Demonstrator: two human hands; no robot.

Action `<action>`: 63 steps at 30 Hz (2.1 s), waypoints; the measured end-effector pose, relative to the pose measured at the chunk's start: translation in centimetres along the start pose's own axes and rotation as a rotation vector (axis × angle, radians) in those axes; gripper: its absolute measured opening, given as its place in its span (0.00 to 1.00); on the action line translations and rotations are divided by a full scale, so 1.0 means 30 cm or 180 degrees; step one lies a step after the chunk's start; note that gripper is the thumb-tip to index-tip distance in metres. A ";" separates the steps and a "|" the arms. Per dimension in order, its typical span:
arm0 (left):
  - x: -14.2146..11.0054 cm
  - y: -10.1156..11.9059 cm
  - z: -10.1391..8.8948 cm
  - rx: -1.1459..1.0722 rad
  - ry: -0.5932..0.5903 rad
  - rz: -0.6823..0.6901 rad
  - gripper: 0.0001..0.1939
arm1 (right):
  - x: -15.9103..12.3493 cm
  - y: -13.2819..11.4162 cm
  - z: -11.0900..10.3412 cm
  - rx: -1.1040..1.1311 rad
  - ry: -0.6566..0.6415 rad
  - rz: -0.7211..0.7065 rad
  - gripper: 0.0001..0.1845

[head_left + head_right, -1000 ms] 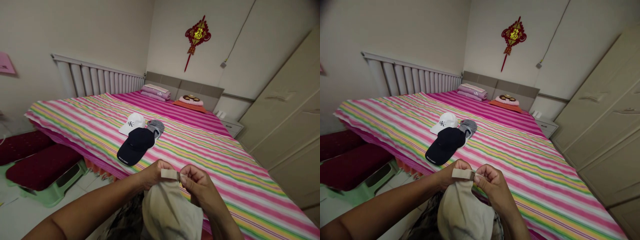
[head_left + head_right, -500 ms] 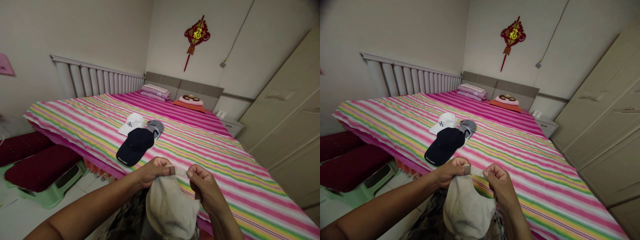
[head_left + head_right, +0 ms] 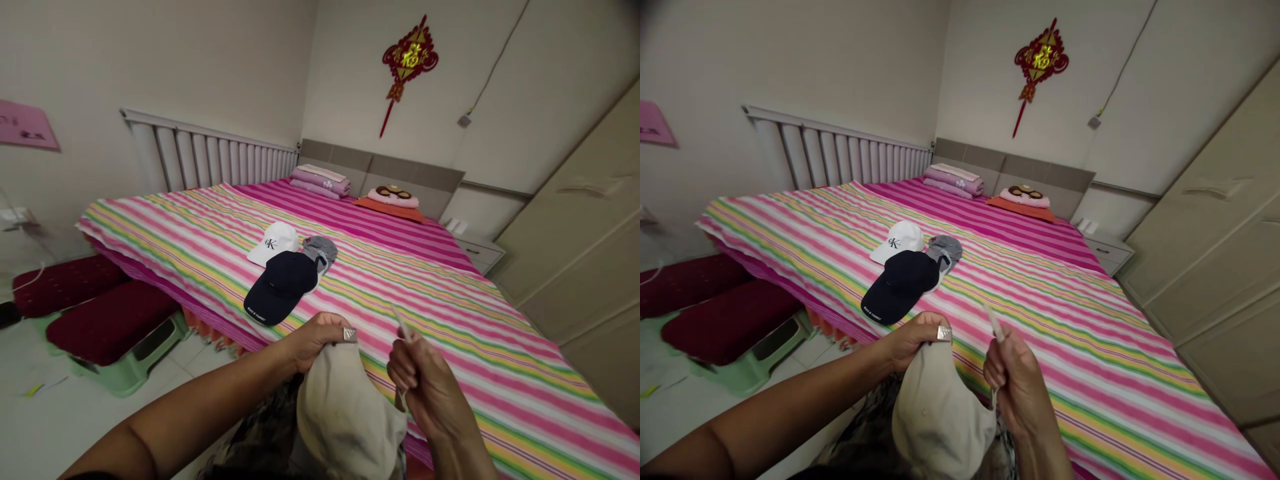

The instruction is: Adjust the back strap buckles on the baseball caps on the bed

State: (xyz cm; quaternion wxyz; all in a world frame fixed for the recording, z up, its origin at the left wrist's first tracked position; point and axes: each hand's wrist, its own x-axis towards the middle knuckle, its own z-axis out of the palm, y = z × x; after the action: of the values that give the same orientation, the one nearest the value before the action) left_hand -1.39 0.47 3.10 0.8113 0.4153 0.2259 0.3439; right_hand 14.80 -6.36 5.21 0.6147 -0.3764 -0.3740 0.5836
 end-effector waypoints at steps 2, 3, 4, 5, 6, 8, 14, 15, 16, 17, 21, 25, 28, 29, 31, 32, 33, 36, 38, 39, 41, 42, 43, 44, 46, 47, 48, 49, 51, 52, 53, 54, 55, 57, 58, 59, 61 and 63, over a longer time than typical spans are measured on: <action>0.006 -0.008 0.012 0.0165 0.0111 -0.0014 0.11 | 0.002 0.023 0.018 -0.0433 -0.0090 0.0086 0.16; 0.008 -0.010 0.019 0.0238 0.0170 0.0008 0.11 | 0.004 0.035 0.027 -0.0709 -0.0126 0.0074 0.18; 0.008 -0.012 0.024 0.0293 0.0231 0.0038 0.11 | 0.007 0.045 0.035 -0.0998 -0.0135 0.0013 0.19; 0.008 -0.012 0.028 0.0337 0.0277 0.0057 0.11 | 0.009 0.054 0.041 -0.1258 -0.0131 -0.0088 0.20; 0.007 -0.011 0.030 0.0376 0.0291 0.0056 0.11 | 0.011 0.061 0.046 -0.1481 -0.0132 -0.0193 0.19; 0.004 -0.009 0.028 0.0399 0.0169 -0.0019 0.09 | 0.014 0.066 0.051 -0.1787 -0.0117 -0.0349 0.14; -0.014 0.011 -0.016 0.0189 -0.0430 -0.0189 0.12 | 0.016 0.049 0.056 -0.1787 -0.0110 -0.0314 0.12; -0.020 0.017 -0.028 0.0295 -0.0458 -0.0143 0.13 | 0.017 0.046 0.056 -0.1738 -0.0067 -0.0296 0.13; -0.028 0.022 -0.040 0.0466 -0.0464 -0.0050 0.14 | 0.016 0.045 0.057 -0.1690 -0.0003 -0.0305 0.13; -0.037 0.025 -0.051 0.0709 -0.0455 0.0093 0.18 | 0.015 0.046 0.059 -0.1639 0.0067 -0.0334 0.13; -0.080 -0.002 -0.075 0.1911 -0.0367 0.0887 0.34 | -0.001 0.065 0.090 -0.1509 0.0253 -0.0378 0.13; -0.131 -0.055 -0.077 0.2336 0.0039 0.1308 0.13 | -0.012 0.082 0.129 -0.1780 -0.0170 -0.0373 0.15; -0.176 -0.040 -0.111 0.1917 0.0288 0.1163 0.12 | -0.007 0.069 0.123 -0.1951 -0.0466 -0.0146 0.18; -0.190 -0.024 -0.130 0.1614 0.0365 0.1063 0.13 | -0.005 0.064 0.115 -0.2024 -0.0591 -0.0043 0.17; -0.217 0.016 -0.174 0.0880 0.0490 0.0824 0.14 | 0.001 0.063 0.096 -0.2129 -0.1020 0.0277 0.13; -0.229 0.037 -0.196 0.0567 0.0508 0.0689 0.15 | 0.006 0.069 0.089 -0.2155 -0.1278 0.0504 0.11; -0.240 0.058 -0.216 0.0345 0.0494 0.0557 0.15 | 0.012 0.078 0.085 -0.2154 -0.1517 0.0744 0.10; -0.265 0.120 -0.256 0.0173 0.0446 0.0372 0.13 | 0.046 0.112 0.101 -0.2014 -0.1787 0.1104 0.07; -0.273 0.171 -0.270 0.0151 0.0514 0.0360 0.10 | 0.082 0.125 0.133 -0.1643 -0.1736 0.1050 0.09; -0.273 0.201 -0.277 0.0147 0.0583 0.0357 0.09 | 0.103 0.128 0.153 -0.1379 -0.1704 0.1037 0.10; -0.258 0.271 -0.296 0.0175 0.0690 0.0281 0.08 | 0.153 0.128 0.195 -0.0857 -0.1627 0.1087 0.14; -0.239 0.311 -0.311 0.0198 0.0710 0.0194 0.07 | 0.183 0.128 0.215 -0.0645 -0.1566 0.1102 0.14; -0.213 0.354 -0.329 0.0193 0.0685 0.0067 0.07 | 0.219 0.130 0.232 -0.0473 -0.1468 0.1085 0.15; -0.177 0.397 -0.353 0.0146 0.0657 -0.0096 0.08 | 0.262 0.133 0.248 -0.0324 -0.1302 0.1055 0.15; -0.080 0.481 -0.409 0.0011 0.0554 -0.0626 0.11 | 0.371 0.145 0.273 -0.0086 -0.0845 0.0993 0.14; -0.022 0.519 -0.442 -0.0016 0.0561 -0.0735 0.11 | 0.436 0.152 0.284 0.0028 -0.0511 0.0995 0.12; 0.040 0.553 -0.476 -0.0038 0.0587 -0.0783 0.11 | 0.508 0.160 0.292 0.0074 -0.0308 0.0996 0.10; 0.102 0.580 -0.512 -0.0060 0.0616 -0.0716 0.10 | 0.582 0.167 0.299 0.0088 -0.0171 0.1004 0.08; 0.215 0.609 -0.585 -0.0010 0.0820 -0.0597 0.09 | 0.723 0.181 0.304 0.0104 0.0180 0.1056 0.05; 0.260 0.609 -0.622 0.0039 0.1028 -0.0572 0.08 | 0.783 0.190 0.300 0.0104 0.0369 0.1100 0.05; 0.296 0.600 -0.659 0.0044 0.1136 -0.0478 0.07 | 0.832 0.201 0.293 0.0111 0.0544 0.1143 0.07; 0.320 0.583 -0.695 0.0047 0.1222 -0.0440 0.05 | 0.868 0.215 0.282 0.0109 0.0711 0.1199 0.10; 0.332 0.561 -0.729 0.0064 0.1295 -0.0465 0.05 | 0.891 0.232 0.267 0.0106 0.0851 0.1261 0.12; 0.329 0.508 -0.787 0.0092 0.1377 -0.0544 0.05 | 0.899 0.278 0.231 0.0096 0.1082 0.1366 0.14; 0.318 0.482 -0.808 0.0098 0.1394 -0.0558 0.06 | 0.889 0.306 0.213 0.0089 0.1179 0.1400 0.13; 0.305 0.460 -0.825 0.0098 0.1397 -0.0533 0.07 | 0.872 0.334 0.196 0.0080 0.1269 0.1417 0.12; 0.281 0.425 -0.845 0.0090 0.1389 -0.0406 0.11 | 0.827 0.392 0.173 0.0047 0.1402 0.1440 0.11; 0.270 0.405 -0.851 0.0097 0.1413 -0.0268 0.15 | 0.781 0.440 0.164 0.0014 0.1374 0.1480 0.12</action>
State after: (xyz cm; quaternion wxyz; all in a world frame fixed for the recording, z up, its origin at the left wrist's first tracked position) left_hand -17.19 24.84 -1.60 0.7489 0.3319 0.4211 0.3894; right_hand 5.54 17.63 -4.03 0.5308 -0.5656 -0.1376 0.6159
